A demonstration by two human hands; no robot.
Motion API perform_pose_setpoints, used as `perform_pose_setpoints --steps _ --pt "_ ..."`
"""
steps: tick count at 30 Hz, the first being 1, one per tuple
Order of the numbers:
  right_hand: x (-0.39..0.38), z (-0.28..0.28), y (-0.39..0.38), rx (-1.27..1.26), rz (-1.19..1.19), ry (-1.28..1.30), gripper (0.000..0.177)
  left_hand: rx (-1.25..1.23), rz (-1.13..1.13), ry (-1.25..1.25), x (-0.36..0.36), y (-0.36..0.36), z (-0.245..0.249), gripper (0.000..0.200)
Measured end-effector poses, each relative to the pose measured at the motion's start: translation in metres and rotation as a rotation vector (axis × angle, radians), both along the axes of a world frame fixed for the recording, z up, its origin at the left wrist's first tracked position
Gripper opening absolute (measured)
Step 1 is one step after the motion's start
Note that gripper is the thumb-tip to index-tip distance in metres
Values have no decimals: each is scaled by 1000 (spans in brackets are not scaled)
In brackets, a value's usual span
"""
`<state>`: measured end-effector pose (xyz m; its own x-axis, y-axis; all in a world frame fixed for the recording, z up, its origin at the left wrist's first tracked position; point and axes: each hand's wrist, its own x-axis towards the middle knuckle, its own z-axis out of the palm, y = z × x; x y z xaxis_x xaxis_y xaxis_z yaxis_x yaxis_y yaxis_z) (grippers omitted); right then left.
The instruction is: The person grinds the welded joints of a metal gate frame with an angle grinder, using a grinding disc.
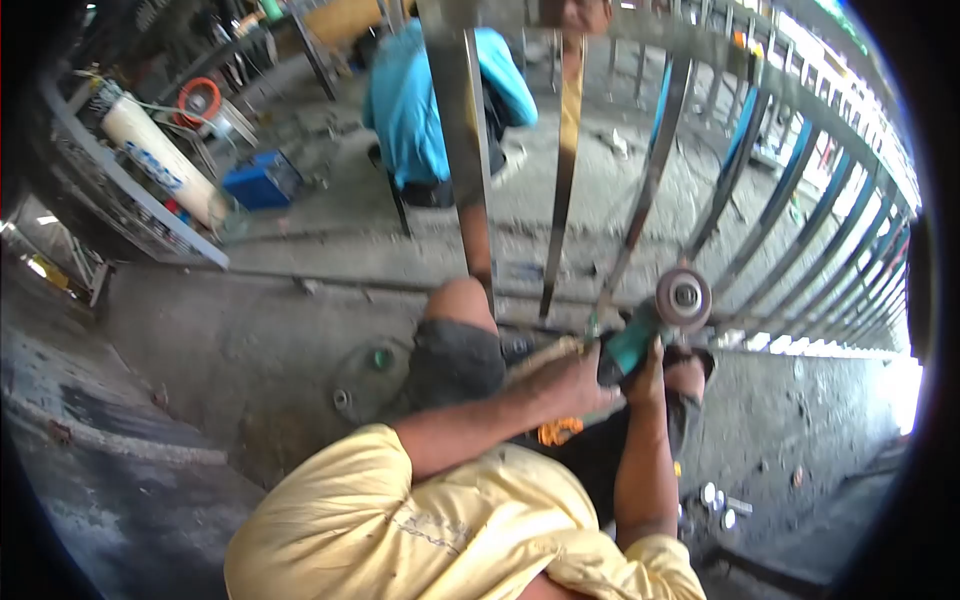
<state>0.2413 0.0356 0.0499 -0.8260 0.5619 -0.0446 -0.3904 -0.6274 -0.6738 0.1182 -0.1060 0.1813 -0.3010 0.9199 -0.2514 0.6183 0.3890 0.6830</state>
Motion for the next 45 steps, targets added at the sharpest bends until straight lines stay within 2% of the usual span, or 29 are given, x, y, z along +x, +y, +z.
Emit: perform_pose_setpoints --steps 1,2,4,5,6,7,8,9,11,12,14,16,19,20,22,23,24,25,26,27,29,31,33,35,39,41,45 --pt "1 -1 -3 -63 31 -48 80 -22 -11 -30 0 -6 -2 83" --pt "5 -6 -9 -23 62 -18 73 38 -12 -6 3 -15 -19 85" --pt "5 -16 -12 48 76 18 66 -20 -10 -61 -1 -19 2 86" --pt "7 -20 -17 76 62 22 65 -117 -9 -75 -2 -21 -6 91" --pt "7 -16 -21 58 84 18 64 22 -33 -35 -4 -27 -32 95" --pt "7 -13 -28 29 112 13 64 185 -56 -97 -7 -33 -43 97" --pt "8 -12 -31 40 148 13 64 173 -41 -172 -8 -36 -31 90" --pt "6 -11 -34 47 187 10 63 37 -37 -230 -13 -38 -47 82" --pt "1 -21 -36 38 190 56 62 200 -75 -337 -21 -44 -77 68" --pt "-4 -26 -40 22 179 47 66 219 -107 -491 -25 -49 -93 63" --pt "-14 -31 -43 -57 162 32 69 168 -129 -716 -34 -48 -85 56" --pt "-22 -26 -49 -169 100 11 67 36 -84 -862 -26 -59 -50 52" --pt "-25 -7 -55 -275 49 148 67 -32 -64 -849 -22 -59 -63 50" --pt "-24 4 -57 -347 0 156 66 4 -92 -781 -20 -55 -64 55" --pt "-20 2 -47 -357 -28 190 69 -183 -229 -395 -26 -38 -40 64" --pt "-17 0 -42 -364 -40 206 71 -270 -293 -200 -32 -26 -20 69" --pt "-12 2 -36 -350 -62 207 70 -329 -432 71 -33 -12 37 81" --pt "-6 6 -27 -336 -88 210 70 -195 -455 126 -57 -1 51 85" --pt "1 9 -17 -322 -116 214 69 -37 -311 379 -73 11 77 84" --pt "9 13 -12 -337 -140 240 66 252 -198 456 -104 24 96 89" --pt "21 20 -4 -363 -170 293 60 675 -10 939 -131 58 176 76" --pt "32 24 -1 -371 -216 337 63 923 6 1488 -154 103 259 80" --pt "44 37 -2 -394 -219 357 64 877 180 1704 -177 143 313 83" --pt "47 36 2 -324 -255 365 66 848 334 1818 -195 180 340 84" --pt "56 30 9 -279 -253 368 69 904 236 1760 -175 230 359 79" --pt "57 20 12 -269 -270 342 70 976 174 1739 -139 258 356 76" --pt "68 36 12 -280 -276 301 69 906 82 1702 -71 318 360 67"
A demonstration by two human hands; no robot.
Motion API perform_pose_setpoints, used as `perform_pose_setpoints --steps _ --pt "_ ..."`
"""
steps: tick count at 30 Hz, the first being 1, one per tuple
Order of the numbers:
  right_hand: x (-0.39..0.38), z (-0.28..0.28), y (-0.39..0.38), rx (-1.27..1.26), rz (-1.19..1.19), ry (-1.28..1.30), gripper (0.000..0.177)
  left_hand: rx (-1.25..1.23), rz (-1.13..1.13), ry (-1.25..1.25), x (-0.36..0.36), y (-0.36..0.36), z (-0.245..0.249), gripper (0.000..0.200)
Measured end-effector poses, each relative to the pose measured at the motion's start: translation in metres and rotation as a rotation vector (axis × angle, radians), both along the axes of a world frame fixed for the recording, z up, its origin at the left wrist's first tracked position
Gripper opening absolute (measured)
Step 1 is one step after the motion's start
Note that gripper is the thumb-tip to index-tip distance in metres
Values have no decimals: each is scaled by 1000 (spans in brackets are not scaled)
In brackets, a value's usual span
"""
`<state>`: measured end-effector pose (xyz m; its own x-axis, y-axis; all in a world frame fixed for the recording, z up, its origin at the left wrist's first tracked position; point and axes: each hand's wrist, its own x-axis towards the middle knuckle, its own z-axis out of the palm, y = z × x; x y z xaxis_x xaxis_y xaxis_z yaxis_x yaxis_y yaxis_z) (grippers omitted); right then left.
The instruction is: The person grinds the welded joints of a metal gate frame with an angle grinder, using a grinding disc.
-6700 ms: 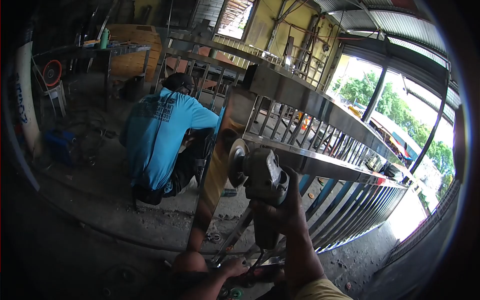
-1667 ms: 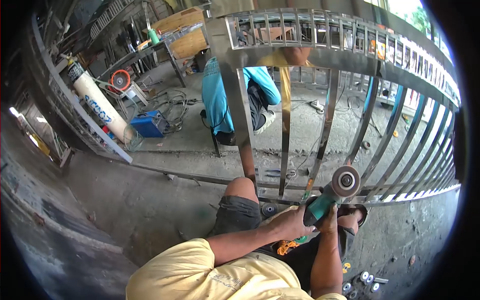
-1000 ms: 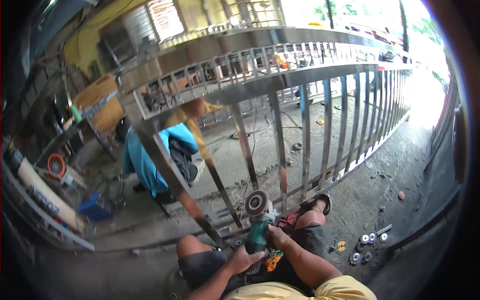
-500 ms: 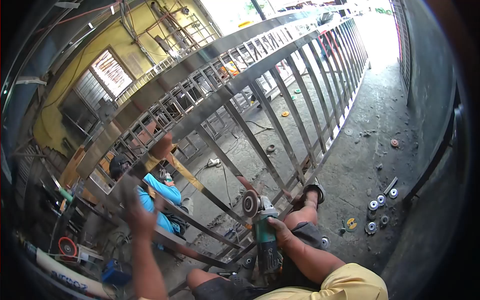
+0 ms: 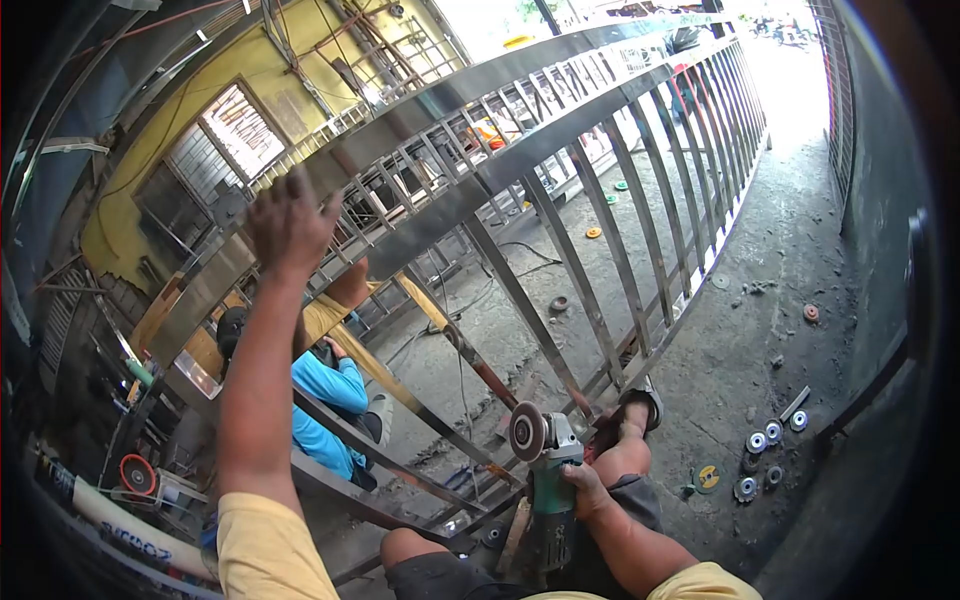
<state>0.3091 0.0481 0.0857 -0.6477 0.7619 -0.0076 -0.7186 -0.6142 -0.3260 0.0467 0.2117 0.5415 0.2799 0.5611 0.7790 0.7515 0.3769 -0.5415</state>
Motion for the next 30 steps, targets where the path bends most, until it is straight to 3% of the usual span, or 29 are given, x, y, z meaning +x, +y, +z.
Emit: perform_pose_setpoints --steps 8,14,16,17,20,26,30 --pt "5 -9 11 -70 -96 -27 68 -42 -162 -28 99 120 -6 65" --pt "8 -19 25 -111 -135 -5 62 -244 -123 -138 170 166 0 67" --pt "8 -24 29 -150 -162 -8 61 -263 -122 -136 164 223 -6 65" --pt "8 -22 31 -174 -188 -10 60 -311 -289 -640 187 169 2 62" --pt "5 -10 38 -198 -221 -10 63 -207 -187 -31 159 186 -4 55" --pt "7 8 28 -221 -292 -104 67 104 -307 147 70 117 -17 67" --pt "6 -13 25 -224 -248 -37 62 90 -242 162 5 36 -14 77"
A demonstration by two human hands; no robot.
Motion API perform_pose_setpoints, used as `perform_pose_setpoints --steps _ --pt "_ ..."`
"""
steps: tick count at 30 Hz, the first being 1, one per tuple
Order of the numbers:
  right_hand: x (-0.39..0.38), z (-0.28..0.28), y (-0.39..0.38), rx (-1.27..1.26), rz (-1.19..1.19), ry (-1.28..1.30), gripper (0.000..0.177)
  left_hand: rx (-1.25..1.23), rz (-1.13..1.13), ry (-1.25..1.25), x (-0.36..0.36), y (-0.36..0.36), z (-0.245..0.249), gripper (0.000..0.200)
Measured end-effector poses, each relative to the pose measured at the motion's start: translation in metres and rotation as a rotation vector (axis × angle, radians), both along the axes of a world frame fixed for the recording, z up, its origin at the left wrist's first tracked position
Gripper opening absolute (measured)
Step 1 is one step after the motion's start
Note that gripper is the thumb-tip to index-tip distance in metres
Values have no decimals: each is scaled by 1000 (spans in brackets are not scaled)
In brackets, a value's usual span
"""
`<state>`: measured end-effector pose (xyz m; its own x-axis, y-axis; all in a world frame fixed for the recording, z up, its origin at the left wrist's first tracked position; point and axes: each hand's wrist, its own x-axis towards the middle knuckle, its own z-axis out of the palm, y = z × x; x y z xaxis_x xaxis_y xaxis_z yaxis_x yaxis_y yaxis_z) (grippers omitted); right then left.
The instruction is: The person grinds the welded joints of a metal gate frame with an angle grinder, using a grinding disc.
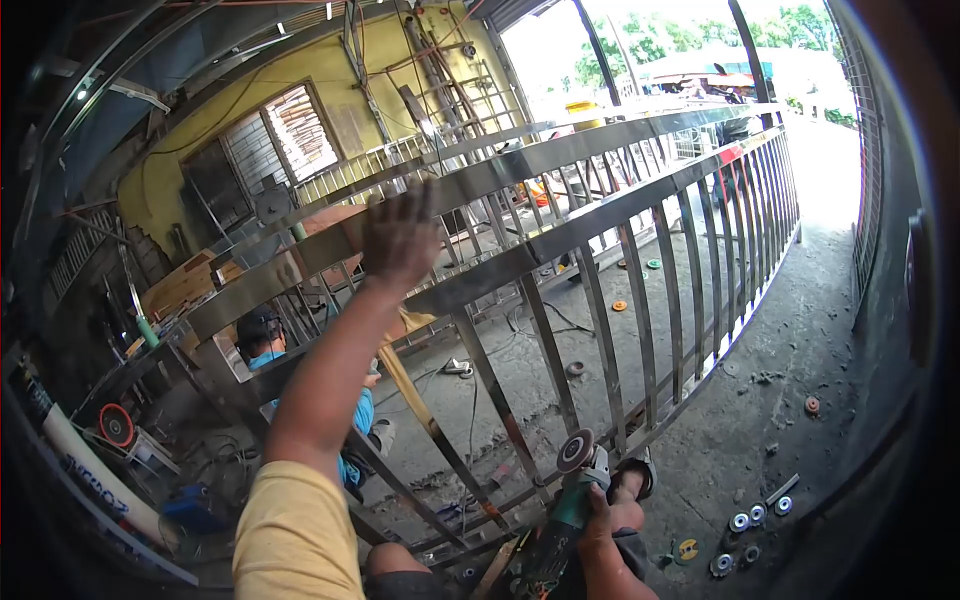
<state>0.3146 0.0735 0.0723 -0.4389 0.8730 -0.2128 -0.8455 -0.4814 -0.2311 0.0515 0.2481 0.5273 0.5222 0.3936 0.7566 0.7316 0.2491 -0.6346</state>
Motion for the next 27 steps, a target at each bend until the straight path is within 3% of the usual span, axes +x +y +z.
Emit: perform_pose_setpoints --steps 5,8,11,15,18,21,24,27 --pt "5 2 -9 15 54 -2 55 -6 161 -47 -81 -100 4 77" --pt "0 -16 -7 38 61 -7 62 47 175 -85 -142 -144 3 78" --pt "2 -4 -12 -15 99 77 49 60 204 -146 -181 -183 4 72" --pt "2 7 -16 20 122 100 44 57 237 -176 -209 -218 11 70" --pt "-1 0 -13 48 97 7 58 49 235 -179 -217 -226 10 71" --pt "1 1 -12 26 135 16 57 76 282 -176 -215 -229 10 72" --pt "-3 -1 -11 -6 101 28 46 92 344 -196 -202 -224 8 73" --pt "0 5 -13 -13 98 -15 48 35 370 -262 -169 -211 11 76"
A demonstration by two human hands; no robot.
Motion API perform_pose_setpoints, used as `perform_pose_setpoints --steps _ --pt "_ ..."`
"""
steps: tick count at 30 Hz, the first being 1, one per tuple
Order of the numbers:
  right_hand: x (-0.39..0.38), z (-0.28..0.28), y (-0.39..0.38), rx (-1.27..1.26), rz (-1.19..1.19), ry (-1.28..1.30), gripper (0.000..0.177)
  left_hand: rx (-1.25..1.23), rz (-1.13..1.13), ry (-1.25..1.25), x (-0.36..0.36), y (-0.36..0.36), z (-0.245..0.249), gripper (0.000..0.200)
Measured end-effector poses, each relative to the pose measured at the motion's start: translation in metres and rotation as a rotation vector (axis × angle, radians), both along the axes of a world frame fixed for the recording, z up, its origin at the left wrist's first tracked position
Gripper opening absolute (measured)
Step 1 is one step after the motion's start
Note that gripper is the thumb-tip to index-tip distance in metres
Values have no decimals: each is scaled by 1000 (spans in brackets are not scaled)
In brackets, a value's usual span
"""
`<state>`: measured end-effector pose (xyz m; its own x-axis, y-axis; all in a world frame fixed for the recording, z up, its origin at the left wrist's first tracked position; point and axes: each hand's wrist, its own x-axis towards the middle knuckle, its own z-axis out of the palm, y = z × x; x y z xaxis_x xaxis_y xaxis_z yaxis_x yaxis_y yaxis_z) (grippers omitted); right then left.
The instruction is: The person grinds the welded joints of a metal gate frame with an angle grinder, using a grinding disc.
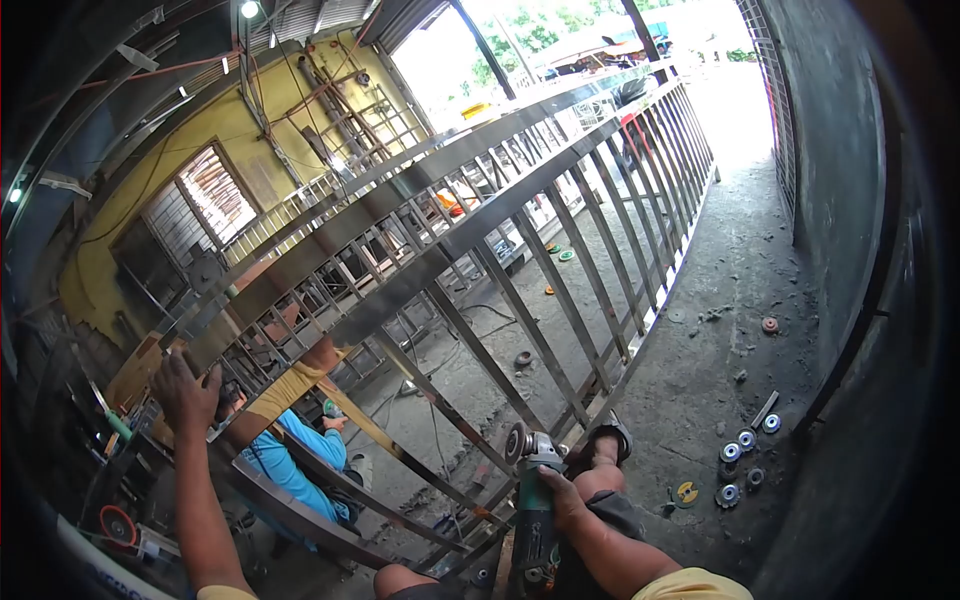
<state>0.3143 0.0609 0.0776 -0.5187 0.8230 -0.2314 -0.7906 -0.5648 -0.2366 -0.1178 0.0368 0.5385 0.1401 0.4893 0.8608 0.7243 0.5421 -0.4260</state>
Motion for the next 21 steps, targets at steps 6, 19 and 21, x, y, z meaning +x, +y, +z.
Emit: perform_pose_setpoints --steps 6,19,21 --pt "-4 -15 6 33 -13 -55 52 -120 -138 -29 85 84 6 83" --pt "-1 -1 4 99 -50 -50 52 -435 -890 -68 207 111 -114 51" --pt "-2 2 3 101 -51 -20 52 -877 -849 -621 223 53 -205 57"
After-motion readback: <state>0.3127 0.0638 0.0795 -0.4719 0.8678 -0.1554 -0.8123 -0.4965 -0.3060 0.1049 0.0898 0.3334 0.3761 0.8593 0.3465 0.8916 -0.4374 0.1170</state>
